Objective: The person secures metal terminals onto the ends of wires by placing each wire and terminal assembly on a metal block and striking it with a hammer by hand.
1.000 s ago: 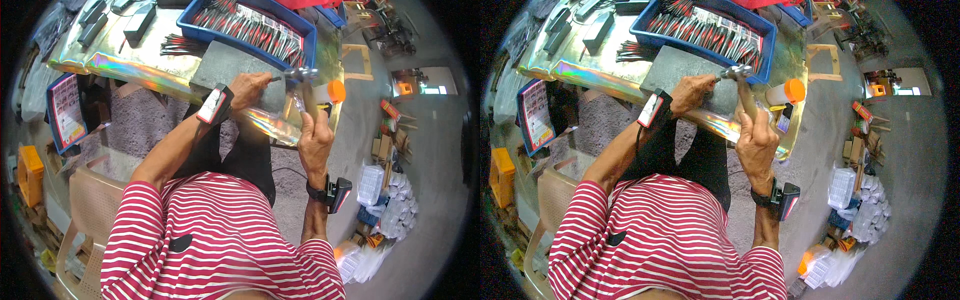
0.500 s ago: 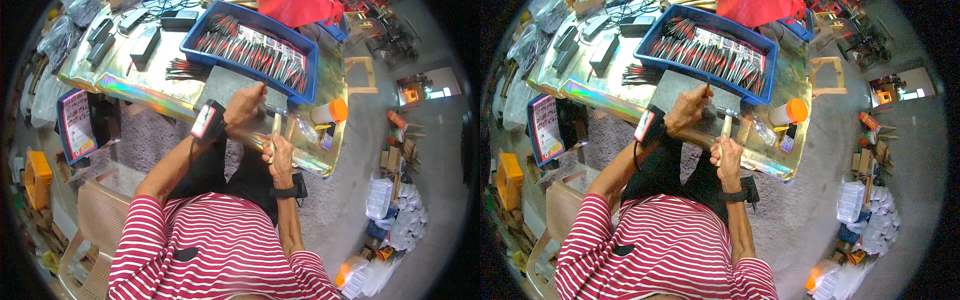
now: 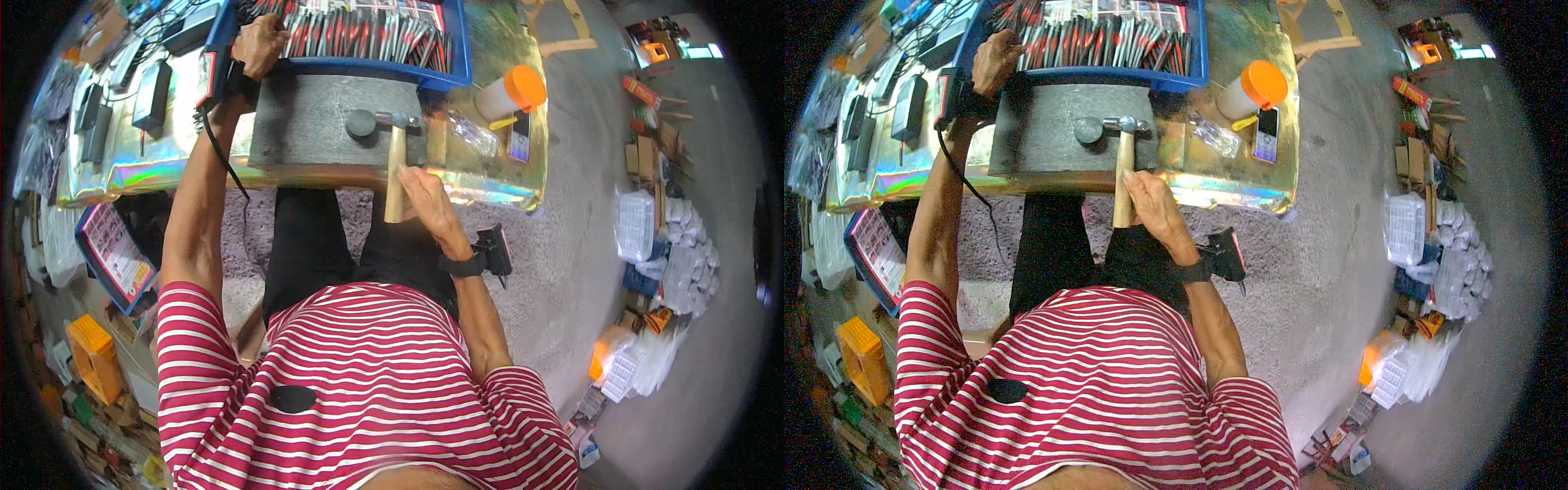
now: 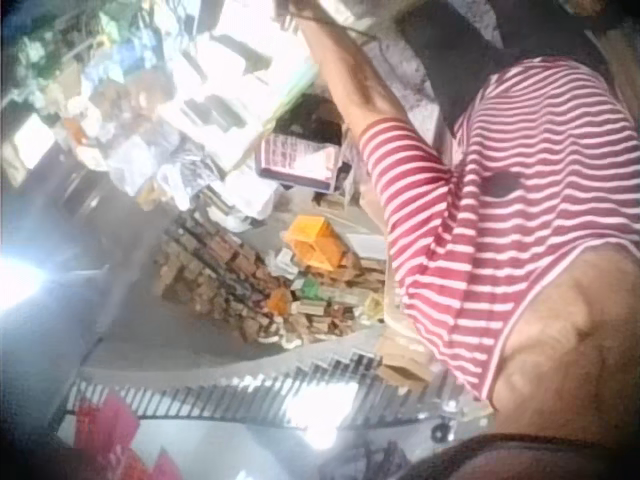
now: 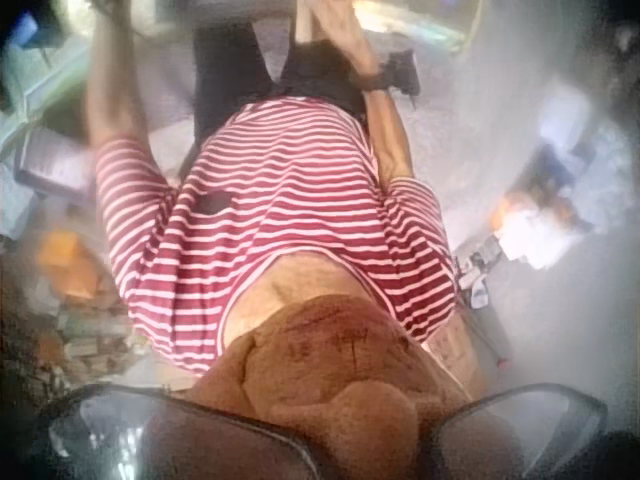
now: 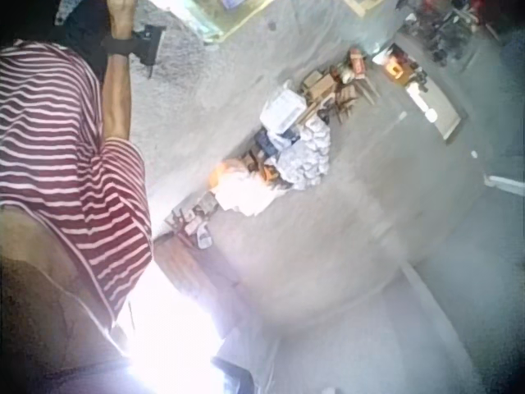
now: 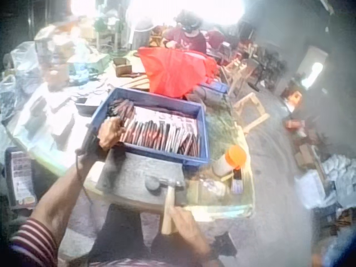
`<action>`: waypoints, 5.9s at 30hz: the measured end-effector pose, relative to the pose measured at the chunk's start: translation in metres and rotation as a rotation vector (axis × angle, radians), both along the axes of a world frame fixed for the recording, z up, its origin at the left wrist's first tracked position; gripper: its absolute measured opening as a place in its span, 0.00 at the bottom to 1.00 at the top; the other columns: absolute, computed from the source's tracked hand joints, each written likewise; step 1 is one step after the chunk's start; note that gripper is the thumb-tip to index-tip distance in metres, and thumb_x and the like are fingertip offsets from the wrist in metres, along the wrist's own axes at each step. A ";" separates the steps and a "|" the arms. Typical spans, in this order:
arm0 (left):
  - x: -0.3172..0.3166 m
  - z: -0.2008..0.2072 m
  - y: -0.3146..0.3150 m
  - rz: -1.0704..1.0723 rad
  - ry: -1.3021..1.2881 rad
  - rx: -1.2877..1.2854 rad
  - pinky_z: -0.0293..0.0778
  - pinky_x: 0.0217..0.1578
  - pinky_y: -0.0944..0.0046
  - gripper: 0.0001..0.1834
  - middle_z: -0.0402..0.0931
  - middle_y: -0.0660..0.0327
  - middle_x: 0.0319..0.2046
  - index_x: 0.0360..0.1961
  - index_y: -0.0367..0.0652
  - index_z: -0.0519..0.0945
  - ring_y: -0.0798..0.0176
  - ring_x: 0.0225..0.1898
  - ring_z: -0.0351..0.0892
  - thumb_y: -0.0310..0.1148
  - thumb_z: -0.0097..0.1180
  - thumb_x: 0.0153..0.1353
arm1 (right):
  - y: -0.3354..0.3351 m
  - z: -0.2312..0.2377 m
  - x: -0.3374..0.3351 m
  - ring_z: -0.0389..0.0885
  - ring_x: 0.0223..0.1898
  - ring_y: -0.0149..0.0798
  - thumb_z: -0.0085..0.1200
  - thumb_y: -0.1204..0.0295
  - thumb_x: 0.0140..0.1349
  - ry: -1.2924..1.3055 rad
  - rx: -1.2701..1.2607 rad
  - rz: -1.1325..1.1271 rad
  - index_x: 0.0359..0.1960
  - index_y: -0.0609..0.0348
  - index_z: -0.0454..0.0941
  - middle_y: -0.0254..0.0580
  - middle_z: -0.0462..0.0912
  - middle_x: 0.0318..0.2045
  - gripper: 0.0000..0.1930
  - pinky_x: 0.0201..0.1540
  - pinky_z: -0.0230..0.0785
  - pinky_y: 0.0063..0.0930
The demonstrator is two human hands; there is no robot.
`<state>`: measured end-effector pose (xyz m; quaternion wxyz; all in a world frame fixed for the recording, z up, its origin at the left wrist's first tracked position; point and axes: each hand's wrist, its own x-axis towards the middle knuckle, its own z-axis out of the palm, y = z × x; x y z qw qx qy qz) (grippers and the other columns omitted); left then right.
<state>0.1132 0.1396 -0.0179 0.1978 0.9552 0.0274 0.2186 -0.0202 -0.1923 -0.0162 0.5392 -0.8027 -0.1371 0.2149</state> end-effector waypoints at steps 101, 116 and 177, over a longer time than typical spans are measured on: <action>-0.162 -0.046 0.032 0.190 0.143 -0.204 0.62 0.31 0.54 0.08 0.66 0.53 0.27 0.27 0.38 0.68 0.51 0.30 0.66 0.22 0.48 0.41 | -0.031 -0.003 0.039 0.66 0.20 0.23 0.49 0.74 0.54 -0.088 0.338 -0.433 0.29 0.62 0.69 0.30 0.68 0.20 0.05 0.20 0.62 0.13; -0.186 -0.036 0.019 0.344 -0.196 -0.293 0.64 0.31 0.59 0.06 0.71 0.56 0.23 0.27 0.37 0.70 0.55 0.28 0.67 0.23 0.48 0.44 | 0.006 0.035 0.012 0.66 0.19 0.22 0.48 0.75 0.55 -0.172 0.386 -0.399 0.29 0.62 0.69 0.32 0.69 0.20 0.04 0.20 0.61 0.13; -0.218 0.031 -0.105 -0.200 -0.290 -0.114 0.64 0.22 0.63 0.05 0.70 0.58 0.21 0.25 0.37 0.71 0.57 0.23 0.67 0.19 0.50 0.43 | 0.059 0.062 -0.022 0.68 0.18 0.22 0.48 0.77 0.53 -0.148 0.355 -0.127 0.26 0.65 0.70 0.33 0.71 0.19 0.04 0.18 0.62 0.13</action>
